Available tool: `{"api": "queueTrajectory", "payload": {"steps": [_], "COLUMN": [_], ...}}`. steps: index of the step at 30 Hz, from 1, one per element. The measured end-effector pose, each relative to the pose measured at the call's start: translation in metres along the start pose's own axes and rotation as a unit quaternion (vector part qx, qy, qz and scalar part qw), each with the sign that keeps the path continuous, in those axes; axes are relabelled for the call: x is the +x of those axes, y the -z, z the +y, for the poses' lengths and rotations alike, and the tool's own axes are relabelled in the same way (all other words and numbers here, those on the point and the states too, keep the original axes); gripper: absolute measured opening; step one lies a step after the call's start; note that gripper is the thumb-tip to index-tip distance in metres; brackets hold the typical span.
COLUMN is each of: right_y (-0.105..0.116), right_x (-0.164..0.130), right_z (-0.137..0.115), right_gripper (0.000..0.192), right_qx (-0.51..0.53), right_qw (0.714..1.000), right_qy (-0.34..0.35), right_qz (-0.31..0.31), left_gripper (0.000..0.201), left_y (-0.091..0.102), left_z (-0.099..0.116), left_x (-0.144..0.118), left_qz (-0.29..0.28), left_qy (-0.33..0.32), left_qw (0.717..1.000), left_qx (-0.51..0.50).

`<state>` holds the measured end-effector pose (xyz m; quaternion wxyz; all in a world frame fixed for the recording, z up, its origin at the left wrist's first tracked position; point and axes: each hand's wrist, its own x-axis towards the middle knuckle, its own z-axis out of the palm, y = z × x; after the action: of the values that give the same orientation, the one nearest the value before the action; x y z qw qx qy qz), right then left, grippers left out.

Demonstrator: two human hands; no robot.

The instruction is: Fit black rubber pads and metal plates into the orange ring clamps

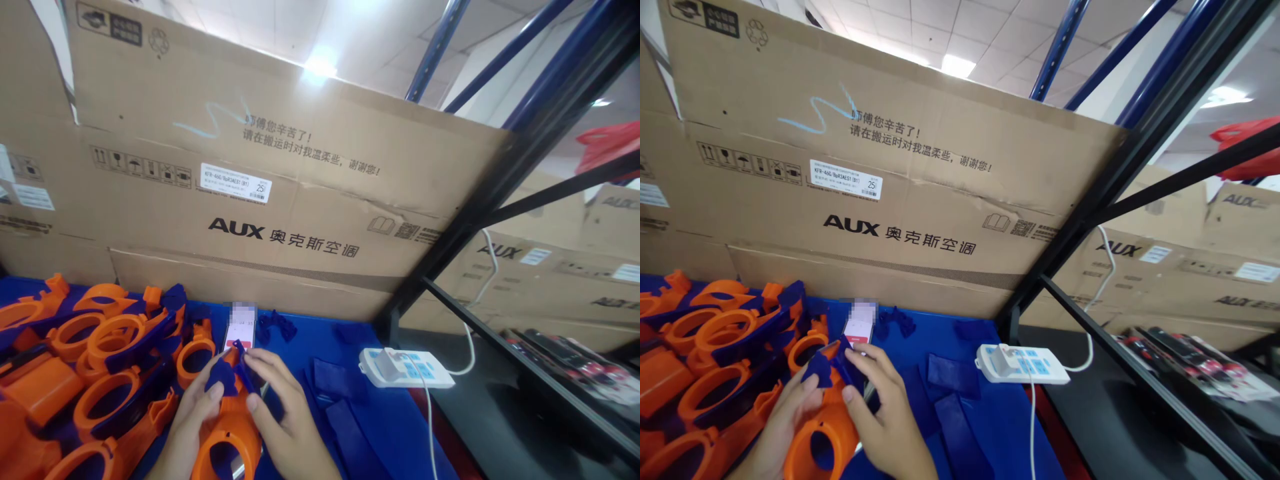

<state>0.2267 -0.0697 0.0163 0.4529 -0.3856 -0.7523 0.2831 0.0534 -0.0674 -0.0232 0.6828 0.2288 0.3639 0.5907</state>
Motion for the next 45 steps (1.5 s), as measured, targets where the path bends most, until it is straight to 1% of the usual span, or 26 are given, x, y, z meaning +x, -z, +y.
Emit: {"api": "queueTrajectory", "payload": {"steps": [5, 9, 16, 21, 25, 28, 30, 32, 35, 38, 41, 43, 45], "right_y": [0.001, 0.0, -0.001, -0.002, -0.003, -0.003, -0.005, -0.007, -0.01, -0.012, -0.012, -0.012, -0.013], "right_x": [-0.002, -0.003, -0.001, 0.0, -0.001, -0.002, -0.003, -0.005, -0.011, -0.016, -0.017, -0.017, -0.016], "right_z": [0.004, 0.006, 0.005, 0.002, 0.003, 0.004, 0.005, 0.007, 0.011, 0.015, 0.015, 0.013, 0.011], "right_gripper": [0.043, 0.042, 0.036, 0.036, 0.042, 0.046, 0.048, 0.053, 0.064, 0.073, 0.078, 0.077, 0.073], "right_qx": [-0.02, -0.028, -0.027, -0.015, -0.01, -0.016, -0.02, -0.027, -0.075, -0.18, -0.246, -0.265, -0.285], "right_qw": [0.999, 0.999, 0.999, 1.0, 1.0, 0.999, 0.999, 0.998, 0.994, 0.975, 0.952, 0.944, 0.935], "right_qy": [0.001, -0.006, -0.008, -0.003, 0.008, 0.019, 0.027, 0.038, 0.062, 0.122, 0.18, 0.196, 0.206], "right_qz": [0.039, 0.031, 0.041, 0.026, 0.02, 0.035, 0.042, 0.043, 0.043, 0.041, 0.027, 0.028, 0.043], "left_gripper": [0.059, 0.061, 0.064, 0.069, 0.066, 0.062, 0.061, 0.063, 0.07, 0.079, 0.084, 0.084, 0.085], "left_y": [0.003, 0.001, 0.005, 0.013, 0.015, 0.014, 0.014, 0.015, 0.016, 0.014, 0.012, 0.012, 0.013], "left_z": [0.003, 0.005, 0.002, -0.003, -0.004, -0.002, -0.002, -0.003, -0.005, -0.004, 0.0, 0.003, 0.004], "left_x": [0.005, 0.006, 0.006, 0.006, 0.005, 0.005, 0.005, 0.005, 0.005, 0.004, 0.004, 0.005, 0.006], "left_qz": [0.035, 0.031, 0.036, 0.04, 0.028, -0.003, -0.028, -0.04, -0.04, -0.035, -0.037, -0.042, -0.045], "left_qy": [-0.041, -0.063, -0.058, -0.052, -0.065, -0.076, -0.073, -0.066, -0.082, -0.097, -0.074, -0.054, -0.042], "left_qw": [0.999, 0.997, 0.997, 0.997, 0.996, 0.995, 0.994, 0.993, 0.992, 0.993, 0.995, 0.995, 0.994], "left_qx": [0.004, -0.01, -0.032, -0.036, -0.056, -0.067, -0.076, -0.089, -0.082, -0.051, -0.056, -0.075, -0.093]}}
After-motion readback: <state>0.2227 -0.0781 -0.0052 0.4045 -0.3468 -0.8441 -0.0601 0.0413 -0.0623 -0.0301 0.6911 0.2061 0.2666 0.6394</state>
